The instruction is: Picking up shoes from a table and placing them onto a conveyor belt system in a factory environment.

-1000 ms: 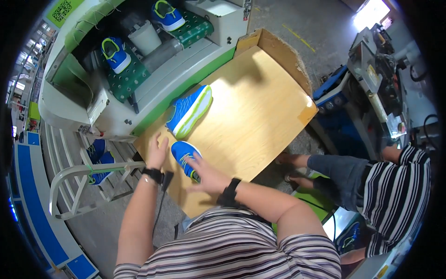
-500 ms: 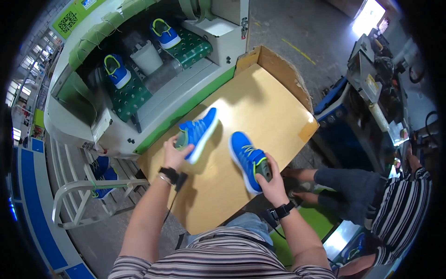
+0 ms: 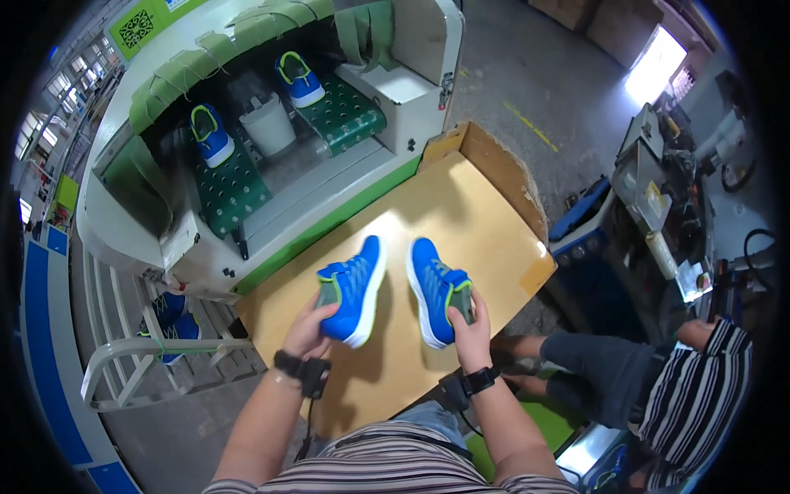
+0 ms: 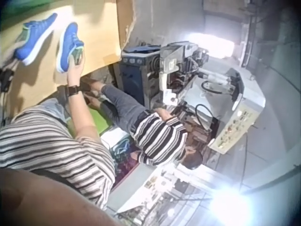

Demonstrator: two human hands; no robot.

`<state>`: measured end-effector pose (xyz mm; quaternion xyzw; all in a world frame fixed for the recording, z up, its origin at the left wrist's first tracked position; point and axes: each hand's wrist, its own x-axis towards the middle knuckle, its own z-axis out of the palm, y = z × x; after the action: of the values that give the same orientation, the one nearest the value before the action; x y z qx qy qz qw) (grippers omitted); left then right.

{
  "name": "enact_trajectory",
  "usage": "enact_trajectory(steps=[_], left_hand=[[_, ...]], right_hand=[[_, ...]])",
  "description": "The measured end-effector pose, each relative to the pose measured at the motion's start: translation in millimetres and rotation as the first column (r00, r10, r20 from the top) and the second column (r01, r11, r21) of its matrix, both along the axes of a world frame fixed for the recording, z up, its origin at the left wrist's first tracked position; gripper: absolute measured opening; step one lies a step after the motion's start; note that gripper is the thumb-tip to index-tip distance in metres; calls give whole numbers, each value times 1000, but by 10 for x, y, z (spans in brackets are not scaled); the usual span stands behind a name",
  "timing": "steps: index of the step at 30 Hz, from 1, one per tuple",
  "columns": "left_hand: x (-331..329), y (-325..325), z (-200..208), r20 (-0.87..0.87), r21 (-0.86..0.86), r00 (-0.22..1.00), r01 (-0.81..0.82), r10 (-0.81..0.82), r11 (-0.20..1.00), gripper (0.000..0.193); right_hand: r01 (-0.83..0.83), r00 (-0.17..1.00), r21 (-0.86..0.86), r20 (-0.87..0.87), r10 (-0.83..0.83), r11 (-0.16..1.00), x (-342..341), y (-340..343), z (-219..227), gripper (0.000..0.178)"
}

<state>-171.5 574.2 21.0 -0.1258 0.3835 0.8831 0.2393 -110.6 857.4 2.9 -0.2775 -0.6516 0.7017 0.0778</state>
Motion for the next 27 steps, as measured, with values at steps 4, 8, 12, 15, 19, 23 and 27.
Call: enact_trajectory(steps=[4, 8, 12, 15, 19, 23, 27], left_hand=[[-8, -238, 1018, -272, -246, 932, -309, 240, 919, 62], [-519, -297, 1540, -625, -457, 746, -588, 230, 667, 67], [-1382, -822, 1150, -661, -710, 737, -676, 143, 200, 77], [-1574, -884, 1187, -715, -694, 692, -720, 98, 21, 76], [-1359, -885, 1181, -761, -638, 645, -764, 70, 102, 80], [-453, -698, 530, -712, -690, 643, -715, -283, 110, 77], [743, -762, -365, 73, -969, 773, -94, -630, -227, 96]], right_hand=[[-207, 932, 60, -290, 216, 976, -874, -264, 679, 62], [-134, 784, 396, -519, 342, 908, -2031, -554, 1375, 63], [26, 789, 719, -441, 427, 695, -3205, -1160, 1373, 63], [-24, 823, 723, -377, 424, 690, -3332, -1464, 1387, 61], [281, 609, 672, -677, 413, 685, -2923, -1334, 1136, 50], [-319, 816, 797, -45, 577, 513, -1287, -1068, 70, 61], [-617, 577, 781, 532, 620, -97, 686, -678, -757, 66]])
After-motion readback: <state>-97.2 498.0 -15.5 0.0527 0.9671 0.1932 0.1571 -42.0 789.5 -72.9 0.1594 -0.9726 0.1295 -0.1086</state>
